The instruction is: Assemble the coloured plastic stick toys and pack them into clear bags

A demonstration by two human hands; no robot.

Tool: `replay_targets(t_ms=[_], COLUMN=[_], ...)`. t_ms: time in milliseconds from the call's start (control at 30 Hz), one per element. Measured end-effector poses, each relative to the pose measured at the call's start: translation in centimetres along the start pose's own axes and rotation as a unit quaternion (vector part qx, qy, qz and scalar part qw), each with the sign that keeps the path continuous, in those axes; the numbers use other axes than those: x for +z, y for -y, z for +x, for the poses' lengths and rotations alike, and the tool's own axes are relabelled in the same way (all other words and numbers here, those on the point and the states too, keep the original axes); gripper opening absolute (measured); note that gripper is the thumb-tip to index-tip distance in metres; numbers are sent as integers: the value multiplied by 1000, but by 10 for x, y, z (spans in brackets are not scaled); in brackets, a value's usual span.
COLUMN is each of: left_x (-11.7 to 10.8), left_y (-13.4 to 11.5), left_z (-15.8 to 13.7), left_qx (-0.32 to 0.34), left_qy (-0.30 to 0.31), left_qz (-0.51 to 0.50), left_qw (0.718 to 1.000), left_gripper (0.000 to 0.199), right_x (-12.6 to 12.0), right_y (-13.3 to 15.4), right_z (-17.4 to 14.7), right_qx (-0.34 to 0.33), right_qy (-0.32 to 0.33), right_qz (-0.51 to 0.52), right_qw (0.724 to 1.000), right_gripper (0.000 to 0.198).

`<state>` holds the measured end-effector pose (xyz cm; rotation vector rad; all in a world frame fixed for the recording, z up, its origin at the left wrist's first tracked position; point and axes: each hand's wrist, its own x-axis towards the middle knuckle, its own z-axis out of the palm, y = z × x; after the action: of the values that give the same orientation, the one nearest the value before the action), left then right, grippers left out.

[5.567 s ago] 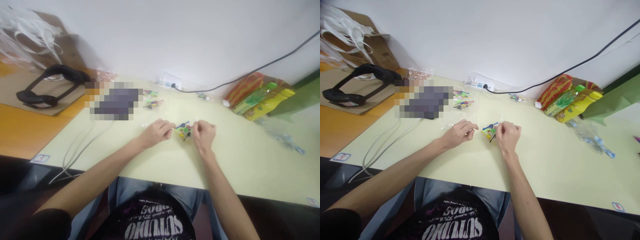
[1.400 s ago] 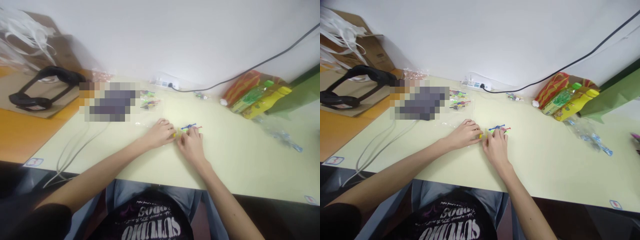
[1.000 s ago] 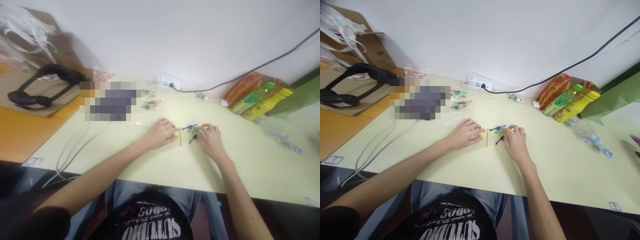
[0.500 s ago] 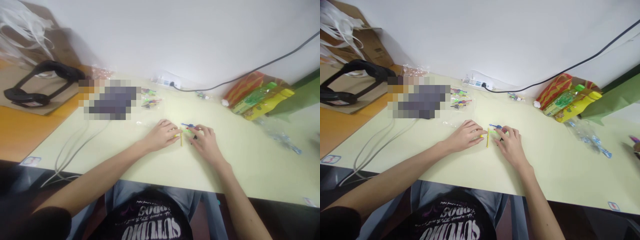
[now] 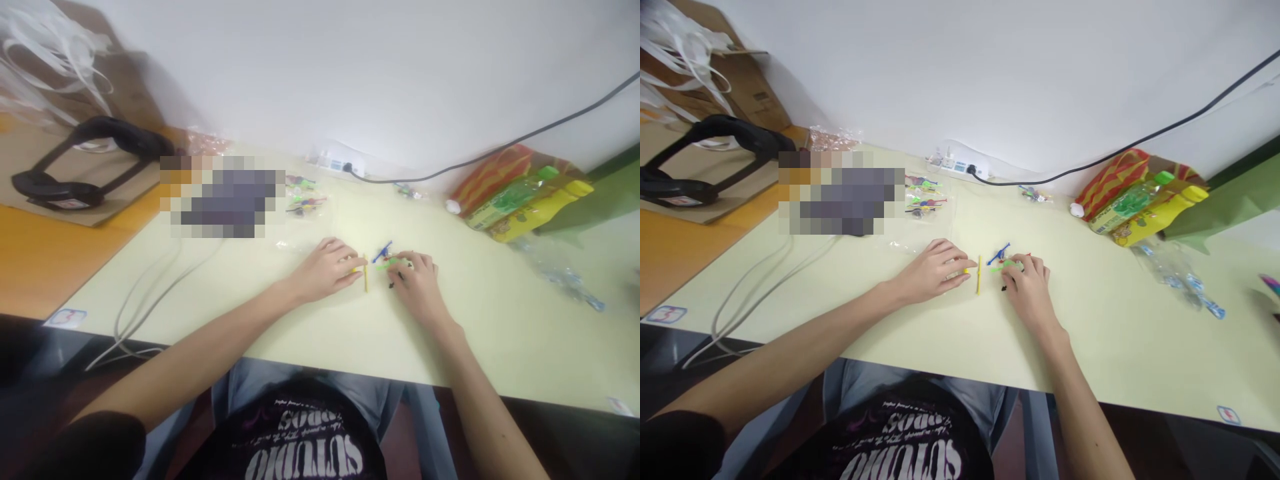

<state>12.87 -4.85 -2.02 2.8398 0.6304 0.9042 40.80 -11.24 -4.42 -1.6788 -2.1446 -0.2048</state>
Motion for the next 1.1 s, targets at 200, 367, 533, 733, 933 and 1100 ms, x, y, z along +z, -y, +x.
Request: replay_targets(t_ms=[200, 367, 533, 733, 933, 1100], left_x=[-1, -2, -3, -3, -3, -3], left_y=[1, 1, 2, 1, -4, -11], left_z=[0, 0, 0, 0, 1, 3], left_qx=[-6, -10, -19, -38, -31, -11], left_qy=[-1, -2, -8, -27, -38, -52], left_qz=[-4, -5, -12, -38, -73, -100], left_qw=[1000, 1000, 1000, 998, 996, 994], left_gripper=[26, 27, 27, 27, 34, 40], right_x=[-1, -1, -6, -25, -40, -49], right_y=[7, 11, 12, 21, 42, 71], right_z=[9, 17, 19, 17, 19, 24], right_qx=[9, 12, 41, 101, 160, 185], right_qy=[27, 35, -1, -32, -2, 85], right_qz=[10, 27, 73, 196, 442, 629], right_qw=[1000, 999, 996, 975, 883, 750], right_gripper=[15, 8, 5, 12, 28, 38])
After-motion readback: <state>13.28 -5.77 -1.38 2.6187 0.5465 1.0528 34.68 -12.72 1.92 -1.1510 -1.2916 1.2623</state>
